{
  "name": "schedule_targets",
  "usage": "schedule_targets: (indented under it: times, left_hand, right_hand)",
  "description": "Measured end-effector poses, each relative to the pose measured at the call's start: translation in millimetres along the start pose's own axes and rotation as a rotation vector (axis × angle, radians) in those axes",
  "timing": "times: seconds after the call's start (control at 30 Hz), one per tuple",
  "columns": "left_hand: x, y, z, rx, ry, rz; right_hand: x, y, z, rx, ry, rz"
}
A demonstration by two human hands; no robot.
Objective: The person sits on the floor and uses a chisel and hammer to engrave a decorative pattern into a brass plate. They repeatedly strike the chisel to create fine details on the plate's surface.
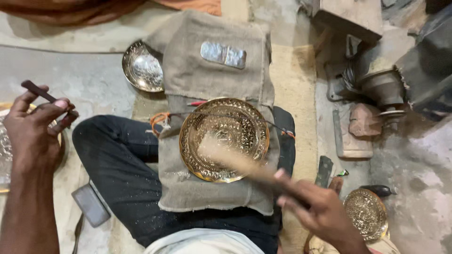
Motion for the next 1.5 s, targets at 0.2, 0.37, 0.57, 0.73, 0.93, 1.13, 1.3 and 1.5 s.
schedule_targets:
  times: [0.2, 0.37, 0.57, 0.73, 0.93, 1.13, 1.3, 1.5]
  left_hand:
    - [1, 0, -2, -0.019, -0.025, 0.008]
    - [-1, 4, -8, -0.014, -0.025, 0.010]
    - [-3, 4, -8, 0.026, -0.020, 0.064]
    - [-3, 2, -4, 0.023, -0.048, 0.081]
    - [6, 8, -8, 0.031, 0.038, 0.131]
    - [31, 27, -30, 0.035, 0.011, 0.125]
    - [57, 42, -50, 0.041, 0.013, 0.171]
    - [67, 48, -50, 0.060, -0.086, 0.253]
  right_hand:
    - [-3, -8, -7, 0.000, -0.129, -0.189]
    - [-2, -19, -9, 0.080, 0.063, -0.144]
    - [-3, -22, 4, -0.004, -0.037, -0.134]
    - [-3, -22, 9, -0.243, -0.114, -0.129]
    - [-5, -26, -4, 0.090, 0.098, -0.080]
    - [-9, -26, 6, -0.091, -0.006, -0.177]
    - [-7, -30, 4, -0.073, 0.037, -0.075]
    - [-11, -35, 0, 0.002, 0.215, 0.001]
Point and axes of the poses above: each hand's wrist, its own y-axis away from the middle knuckle, its own x-axis out of the palm, z = x × y, the point moved 3 cm from there along -y, towards the middle knuckle, and after that the axes turned 2 degrees about x, right-handed, at the moved point
